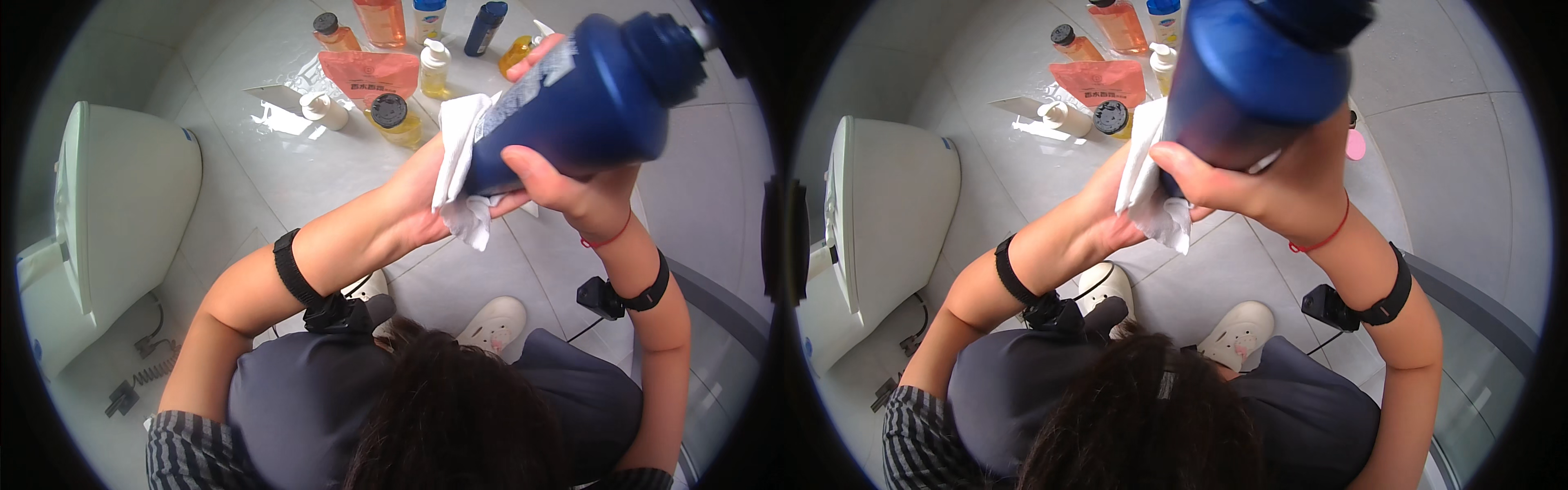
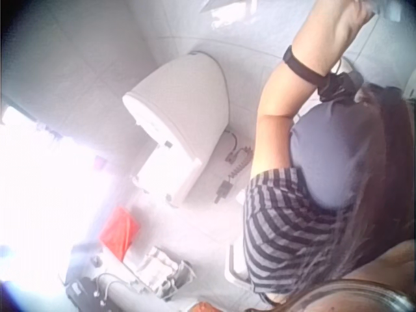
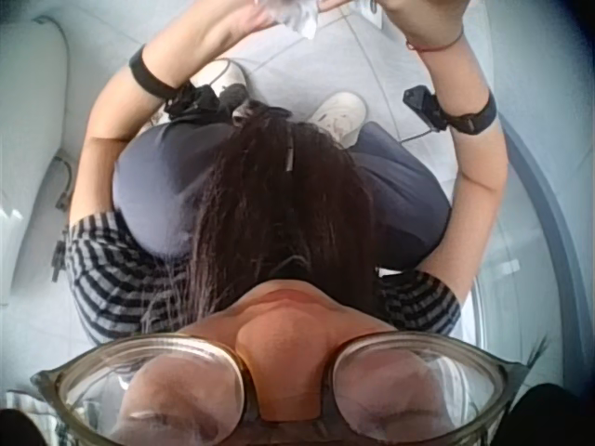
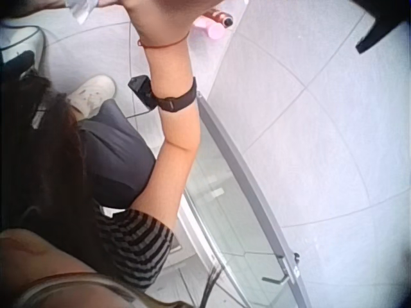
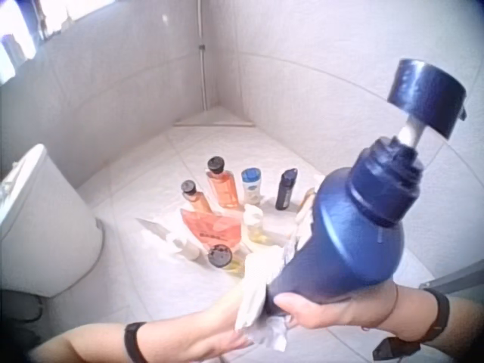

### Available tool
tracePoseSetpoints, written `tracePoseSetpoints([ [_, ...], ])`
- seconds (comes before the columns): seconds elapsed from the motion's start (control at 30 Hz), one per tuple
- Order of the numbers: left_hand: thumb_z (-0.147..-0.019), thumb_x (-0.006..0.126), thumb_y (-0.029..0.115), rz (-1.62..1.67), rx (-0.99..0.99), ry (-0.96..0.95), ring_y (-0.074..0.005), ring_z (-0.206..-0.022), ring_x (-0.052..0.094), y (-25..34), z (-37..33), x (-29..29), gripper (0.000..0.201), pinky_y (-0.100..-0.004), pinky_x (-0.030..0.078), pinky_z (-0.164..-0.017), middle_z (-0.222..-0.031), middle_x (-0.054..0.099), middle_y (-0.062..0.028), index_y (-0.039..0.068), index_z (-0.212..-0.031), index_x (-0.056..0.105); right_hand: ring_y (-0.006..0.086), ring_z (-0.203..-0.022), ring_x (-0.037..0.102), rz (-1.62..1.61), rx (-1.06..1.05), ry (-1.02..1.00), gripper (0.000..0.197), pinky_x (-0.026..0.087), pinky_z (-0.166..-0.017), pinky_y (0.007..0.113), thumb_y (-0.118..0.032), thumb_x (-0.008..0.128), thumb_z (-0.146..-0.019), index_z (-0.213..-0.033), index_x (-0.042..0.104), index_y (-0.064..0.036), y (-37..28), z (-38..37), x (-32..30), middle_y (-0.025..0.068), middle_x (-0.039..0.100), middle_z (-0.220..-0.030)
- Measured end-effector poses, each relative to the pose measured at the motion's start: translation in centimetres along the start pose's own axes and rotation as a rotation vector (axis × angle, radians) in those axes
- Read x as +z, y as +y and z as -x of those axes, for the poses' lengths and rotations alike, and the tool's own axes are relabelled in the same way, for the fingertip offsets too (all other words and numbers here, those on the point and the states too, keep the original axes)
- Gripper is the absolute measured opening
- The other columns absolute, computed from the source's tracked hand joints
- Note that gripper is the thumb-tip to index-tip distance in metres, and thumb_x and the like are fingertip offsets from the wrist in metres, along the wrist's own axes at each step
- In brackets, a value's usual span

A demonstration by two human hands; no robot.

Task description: Cleaning and wiping various bottles of toiletries and placing them on the toilet tank.

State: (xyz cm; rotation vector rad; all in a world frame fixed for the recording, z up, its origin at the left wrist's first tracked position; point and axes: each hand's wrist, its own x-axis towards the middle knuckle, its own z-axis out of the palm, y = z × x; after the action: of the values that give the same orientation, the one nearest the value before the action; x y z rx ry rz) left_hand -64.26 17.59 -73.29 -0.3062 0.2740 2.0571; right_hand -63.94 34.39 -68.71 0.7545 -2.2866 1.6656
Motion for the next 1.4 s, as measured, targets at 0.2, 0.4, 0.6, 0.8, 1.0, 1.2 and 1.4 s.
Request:
tracePoseSetpoints([
  [0.2,-0.095,0.044,0.023,-0.199,-0.143,-0.147,-0.0101,-0.065,0.061,0.5,0.1,-5.2,0.025,-0.0179,0.043,-0.051,-0.086,0.063,-0.0047,0.007,-0.111,0.054,0.0297,-0.109,0.052,0.548,-0.341,0.043,0.065,0.037,-0.098,0.038,-0.023,0.07,-0.076,-0.128,0.039,0.0011,-2.5,-2.8,1.9,0.008,0.053,-0.119],
  [0.4,-0.069,0.061,0.011,-1.938,0.5,0.262,-0.0361,-0.098,0.058,2.0,3.0,-1.0,0.052,-0.0386,0.045,-0.088,-0.103,0.061,-0.0215,0.001,-0.119,0.055,0.0232,-0.112,0.053,-0.024,0.151,0.061,0.091,0.043,-0.096,0.034,-0.034,0.079,-0.071,-0.138,0.028,-0.0013,0.5,-2.1,0.7,0.0132,0.049,-0.126],
  [0.6,-0.061,0.075,0.019,-1.702,0.995,0.039,-0.0393,-0.099,0.052,0.0,2.2,1.1,0.073,-0.0397,0.044,-0.085,-0.109,0.049,-0.021,0.0,-0.124,0.042,0.0244,-0.127,0.038,-0.131,0.302,0.123,0.08,0.027,-0.107,0.037,-0.046,0.056,-0.089,-0.142,0.017,0.0001,-0.9,2.0,1.7,0.0157,0.036,-0.139],
  [0.8,-0.062,0.077,0.011,-1.524,1.055,0.297,-0.0181,-0.092,0.061,3.1,7.8,2.5,0.062,-0.0289,0.049,-0.084,-0.108,0.063,-0.0093,-0.001,-0.118,0.052,0.0298,-0.131,0.03,-0.032,0.156,-0.147,0.092,0.023,-0.105,0.042,-0.067,0.035,-0.085,-0.142,0.021,0.0043,-5.0,-0.2,4.2,0.0212,0.031,-0.142],
  [1.0,-0.09,0.058,0.04,-1.104,1.056,0.612,-0.018,-0.114,0.05,9.0,28.3,-12.1,0.052,-0.0338,0.044,-0.097,-0.125,0.049,-0.0088,0.005,-0.126,0.045,0.0272,-0.12,0.04,-0.274,0.308,-0.37,0.075,0.035,-0.097,0.039,-0.052,0.043,-0.09,-0.14,0.027,0.0018,-3.2,6.3,7.0,0.018,0.035,-0.137],
  [1.2,-0.097,0.037,0.05,-0.612,1.874,1.546,-0.0207,-0.129,0.038,12.7,40.5,-5.4,0.057,-0.0326,0.026,-0.109,-0.137,0.045,-0.006,0.009,-0.136,0.041,0.0233,-0.111,0.047,-0.507,0.499,-0.599,0.062,0.041,-0.09,0.035,-0.041,0.047,-0.091,-0.136,0.033,-0.0014,-3.0,11.0,9.2,0.0146,0.037,-0.131],
  [1.4,-0.091,0.046,0.051,-0.808,1.818,1.973,-0.0205,-0.117,0.049,22.7,67.7,-11.1,0.06,-0.0303,0.038,-0.098,-0.128,0.053,-0.0058,0.005,-0.13,0.049,0.0217,-0.106,0.05,-0.575,0.524,-0.723,0.047,0.044,-0.086,0.033,-0.027,0.047,-0.092,-0.131,0.038,-0.0021,-2.6,10.5,10.9,0.0136,0.04,-0.125],
])
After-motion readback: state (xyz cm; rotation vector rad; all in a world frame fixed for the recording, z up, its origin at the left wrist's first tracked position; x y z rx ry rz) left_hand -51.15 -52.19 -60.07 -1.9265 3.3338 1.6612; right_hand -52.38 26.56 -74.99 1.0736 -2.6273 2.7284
